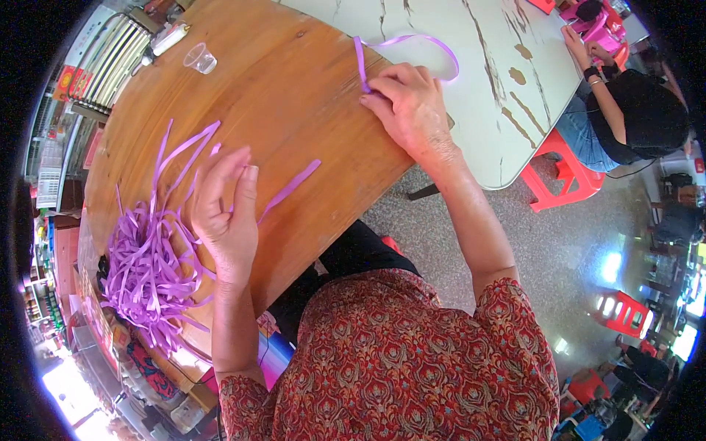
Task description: The person ties knots in purple ribbons by hand, taking them one at a time from a pile on a wooden table and setting them aside once finished.
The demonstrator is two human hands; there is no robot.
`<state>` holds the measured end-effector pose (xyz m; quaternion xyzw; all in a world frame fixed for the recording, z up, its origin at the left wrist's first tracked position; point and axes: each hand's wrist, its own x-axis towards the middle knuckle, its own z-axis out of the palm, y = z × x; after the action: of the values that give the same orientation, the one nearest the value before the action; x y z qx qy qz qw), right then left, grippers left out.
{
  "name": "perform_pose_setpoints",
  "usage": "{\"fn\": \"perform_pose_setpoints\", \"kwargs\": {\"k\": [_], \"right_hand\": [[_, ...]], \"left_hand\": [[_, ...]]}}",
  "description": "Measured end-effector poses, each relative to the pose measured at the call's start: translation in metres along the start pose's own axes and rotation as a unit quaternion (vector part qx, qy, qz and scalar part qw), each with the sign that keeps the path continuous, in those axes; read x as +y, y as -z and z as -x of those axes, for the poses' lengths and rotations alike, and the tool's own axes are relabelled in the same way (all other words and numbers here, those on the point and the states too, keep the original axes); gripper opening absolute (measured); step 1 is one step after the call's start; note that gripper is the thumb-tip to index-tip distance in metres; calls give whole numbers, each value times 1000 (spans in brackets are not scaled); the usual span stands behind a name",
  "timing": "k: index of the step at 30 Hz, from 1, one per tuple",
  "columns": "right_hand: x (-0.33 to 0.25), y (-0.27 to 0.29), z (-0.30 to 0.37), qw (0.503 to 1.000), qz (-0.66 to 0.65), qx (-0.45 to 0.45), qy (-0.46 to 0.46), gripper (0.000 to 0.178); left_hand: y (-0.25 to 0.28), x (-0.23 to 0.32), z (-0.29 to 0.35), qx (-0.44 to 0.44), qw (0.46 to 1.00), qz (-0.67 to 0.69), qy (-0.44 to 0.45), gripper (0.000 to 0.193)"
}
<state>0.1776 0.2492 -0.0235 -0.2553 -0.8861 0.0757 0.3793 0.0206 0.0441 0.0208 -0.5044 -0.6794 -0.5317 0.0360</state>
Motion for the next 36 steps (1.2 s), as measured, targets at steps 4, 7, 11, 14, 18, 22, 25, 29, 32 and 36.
{"fn": "perform_pose_setpoints", "kwargs": {"k": [4,7,11,14,18,22,25,29,32,36], "right_hand": [[-5,1,-4,998,-51,-11,27,14],[-31,22,-2,962,-264,-47,-44,8],[-65,54,-2,937,-335,-82,-48,5],[-73,62,3,924,-379,-54,-21,6],[-86,66,1,902,-430,-40,21,9],[-96,60,3,888,-457,0,54,12],[-104,67,2,909,-403,-24,105,21],[-115,70,4,909,-394,-8,136,29],[-118,68,3,913,-365,8,181,32],[-129,75,5,915,-352,-37,191,30]], "left_hand": [[-6,21,-14,-88,996,12,-28,28],[-18,31,-34,-79,985,7,-156,34],[-21,36,-38,-115,983,110,-93,35],[-15,33,-21,-176,953,242,50,30],[-9,45,-5,-158,895,390,148,24],[3,55,4,-97,932,333,103,17],[10,55,12,-72,953,285,78,16],[16,53,24,-61,949,291,107,18],[20,60,31,-50,940,322,104,19],[32,55,43,-31,960,268,78,20]]}}
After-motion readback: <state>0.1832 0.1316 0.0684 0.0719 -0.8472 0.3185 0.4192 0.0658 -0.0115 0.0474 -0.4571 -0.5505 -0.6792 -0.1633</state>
